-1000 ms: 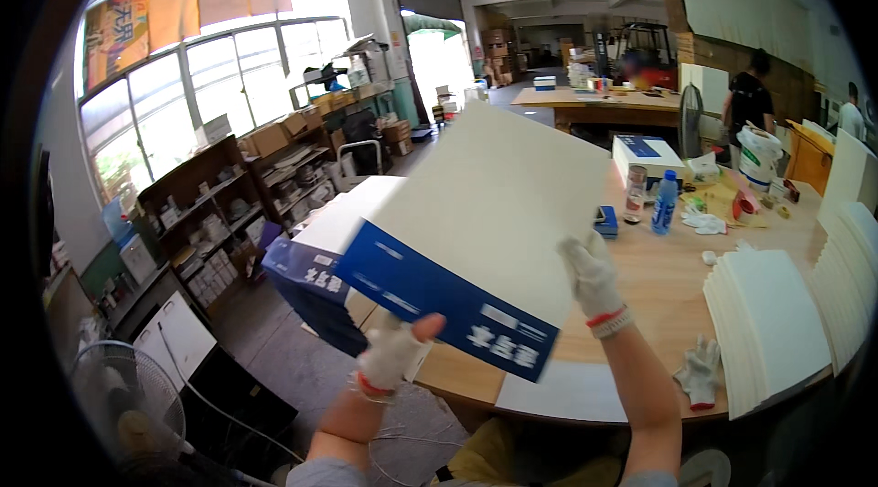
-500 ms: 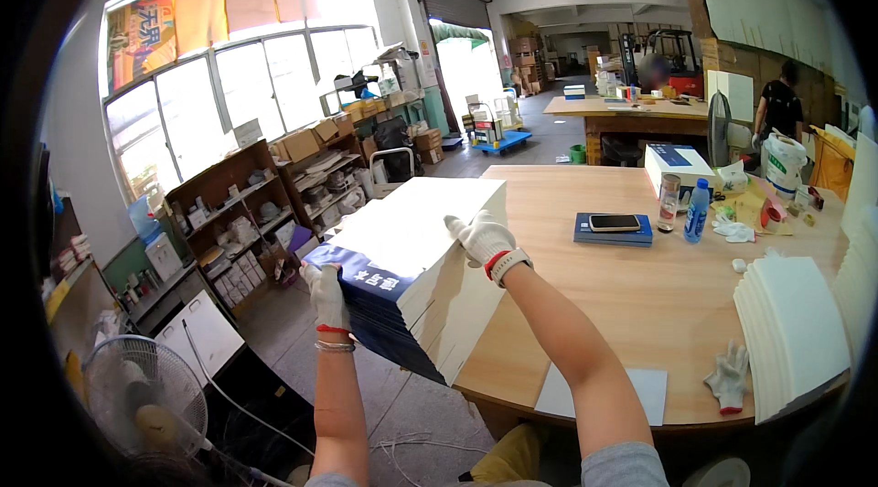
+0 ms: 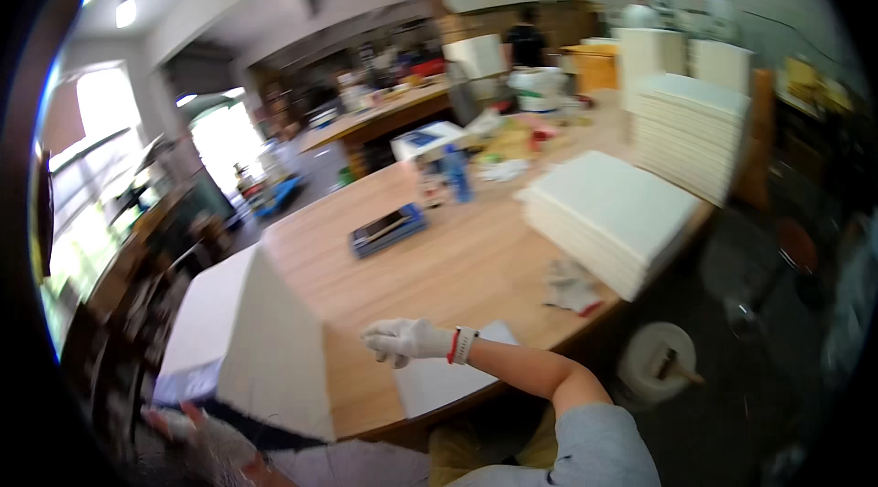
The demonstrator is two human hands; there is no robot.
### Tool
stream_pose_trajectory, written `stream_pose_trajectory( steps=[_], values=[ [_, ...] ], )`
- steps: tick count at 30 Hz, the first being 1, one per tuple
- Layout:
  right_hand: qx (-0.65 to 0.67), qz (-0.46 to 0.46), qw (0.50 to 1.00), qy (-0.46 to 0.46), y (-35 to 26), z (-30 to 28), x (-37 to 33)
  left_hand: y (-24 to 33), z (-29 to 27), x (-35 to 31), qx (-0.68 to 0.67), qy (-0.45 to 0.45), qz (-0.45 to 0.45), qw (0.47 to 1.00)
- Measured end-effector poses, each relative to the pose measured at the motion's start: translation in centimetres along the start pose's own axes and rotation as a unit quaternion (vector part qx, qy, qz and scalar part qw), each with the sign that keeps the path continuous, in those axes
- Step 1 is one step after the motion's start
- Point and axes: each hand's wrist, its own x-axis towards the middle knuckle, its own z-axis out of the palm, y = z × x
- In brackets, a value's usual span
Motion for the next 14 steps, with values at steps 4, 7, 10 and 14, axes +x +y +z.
stream_pose_trajectory(
  steps=[4,7,10,14],
  values=[
    [-0.414,-0.106,0.841,0.332,2.9,-8.9,-13.7,9.4,4.3,-9.2,-0.083,-0.343,0.177,0.919],
    [-0.658,-0.112,0.581,0.465,3.8,-14.8,-23.3,22.1,14.2,-15.7,-0.426,-0.54,0.104,0.718],
    [-0.607,0.206,0.558,0.526,1.0,-13.3,-26.4,28.9,20.5,-24.8,-0.506,-0.671,-0.391,0.374],
    [-0.652,0.205,0.538,0.493,3.6,-15.4,-29.1,37.9,25.9,-33.3,-0.43,-0.584,-0.688,-0.015]
  ],
)
